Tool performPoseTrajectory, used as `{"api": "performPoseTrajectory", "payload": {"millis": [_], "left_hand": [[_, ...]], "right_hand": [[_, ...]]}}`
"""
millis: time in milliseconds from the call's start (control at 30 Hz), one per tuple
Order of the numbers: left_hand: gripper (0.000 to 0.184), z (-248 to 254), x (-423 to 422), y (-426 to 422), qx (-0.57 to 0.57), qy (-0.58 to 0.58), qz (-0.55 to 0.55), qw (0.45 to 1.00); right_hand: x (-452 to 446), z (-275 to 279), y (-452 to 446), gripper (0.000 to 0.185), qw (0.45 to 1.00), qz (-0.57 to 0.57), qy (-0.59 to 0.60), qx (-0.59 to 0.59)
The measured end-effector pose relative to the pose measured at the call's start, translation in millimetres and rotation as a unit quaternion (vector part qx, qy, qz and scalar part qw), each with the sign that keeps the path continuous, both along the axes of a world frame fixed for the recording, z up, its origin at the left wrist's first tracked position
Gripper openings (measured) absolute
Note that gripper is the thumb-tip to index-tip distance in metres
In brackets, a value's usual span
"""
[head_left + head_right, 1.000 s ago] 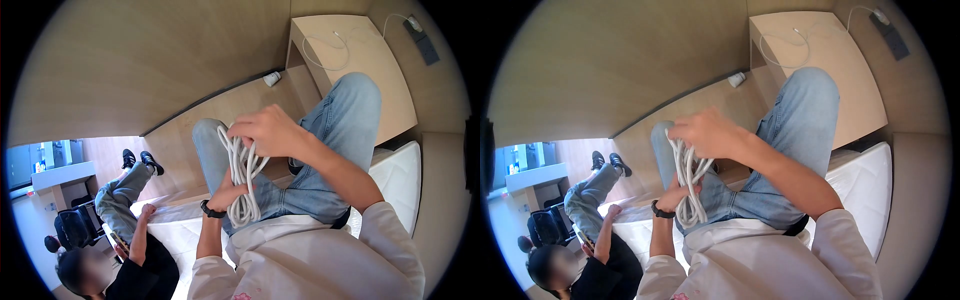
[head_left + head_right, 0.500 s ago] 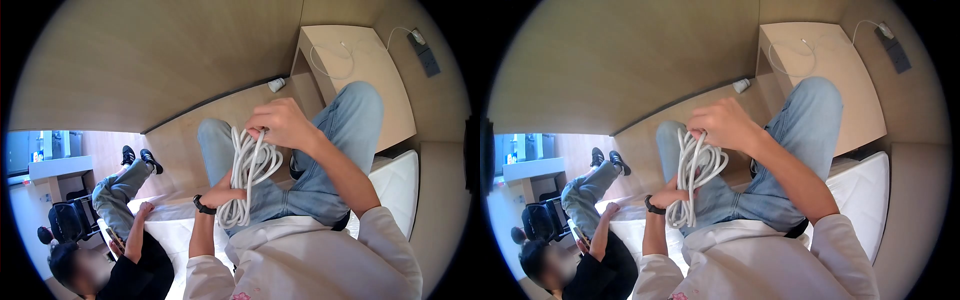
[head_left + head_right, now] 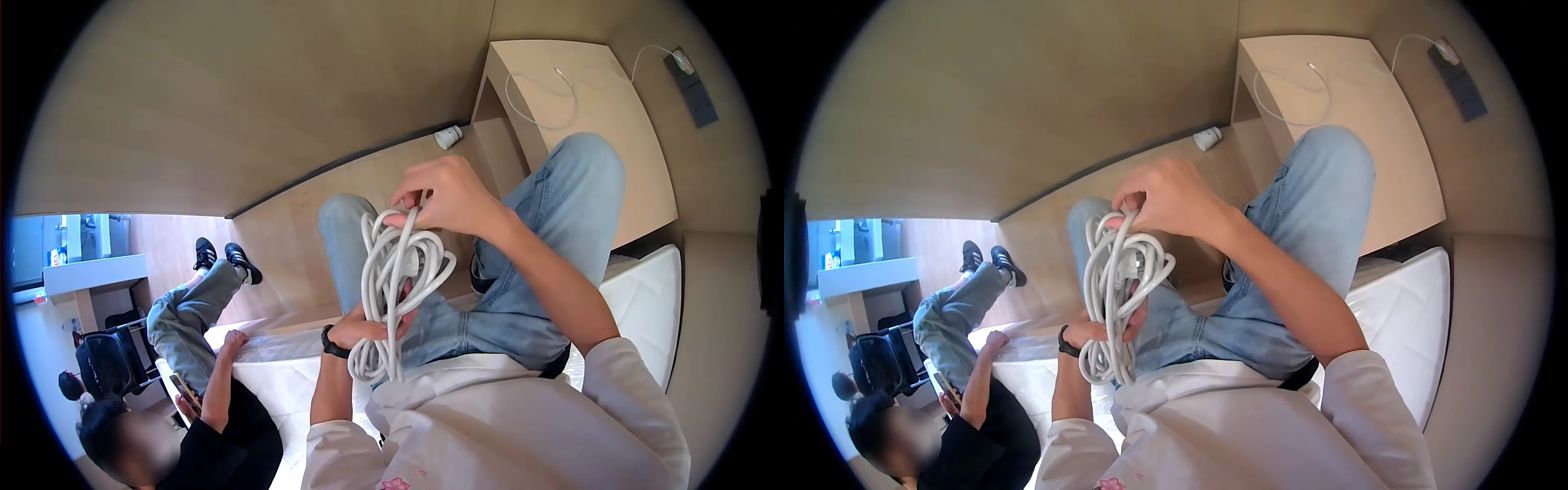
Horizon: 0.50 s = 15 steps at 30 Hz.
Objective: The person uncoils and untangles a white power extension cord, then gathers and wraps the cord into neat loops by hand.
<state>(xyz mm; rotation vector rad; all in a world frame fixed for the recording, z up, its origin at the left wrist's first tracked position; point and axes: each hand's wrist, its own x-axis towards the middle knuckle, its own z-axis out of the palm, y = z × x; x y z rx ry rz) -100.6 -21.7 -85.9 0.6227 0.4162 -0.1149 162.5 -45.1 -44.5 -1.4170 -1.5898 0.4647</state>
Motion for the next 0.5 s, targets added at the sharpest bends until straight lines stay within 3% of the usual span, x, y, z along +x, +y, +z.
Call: {"api": "performPoseTrajectory", "payload": {"millis": [67,133,200,333,400,500], "left_hand": [[0.084,1,4,-3,-0.035,-0.062,0.024,0.997],[0.085,10,7,-7,-0.038,-0.042,0.034,0.998],[0.085,15,12,-10,-0.027,-0.038,0.038,0.998],[0.084,27,30,-17,-0.048,-0.108,0.015,0.993],[0.087,33,40,-23,-0.121,-0.173,0.008,0.977],[0.087,37,40,-28,-0.117,-0.158,0.015,0.980]], "right_hand": [[-1,2,0,0.021,0.999,0.006,0.039,-0.030],[1,4,1,0.022,0.995,0.011,0.078,-0.059],[3,5,1,0.022,0.964,0.072,0.218,-0.133],[16,10,2,0.021,0.929,0.126,0.288,-0.194],[26,11,2,0.023,0.896,0.235,0.325,-0.189],[33,14,0,0.028,0.875,0.269,0.344,-0.207]]}}
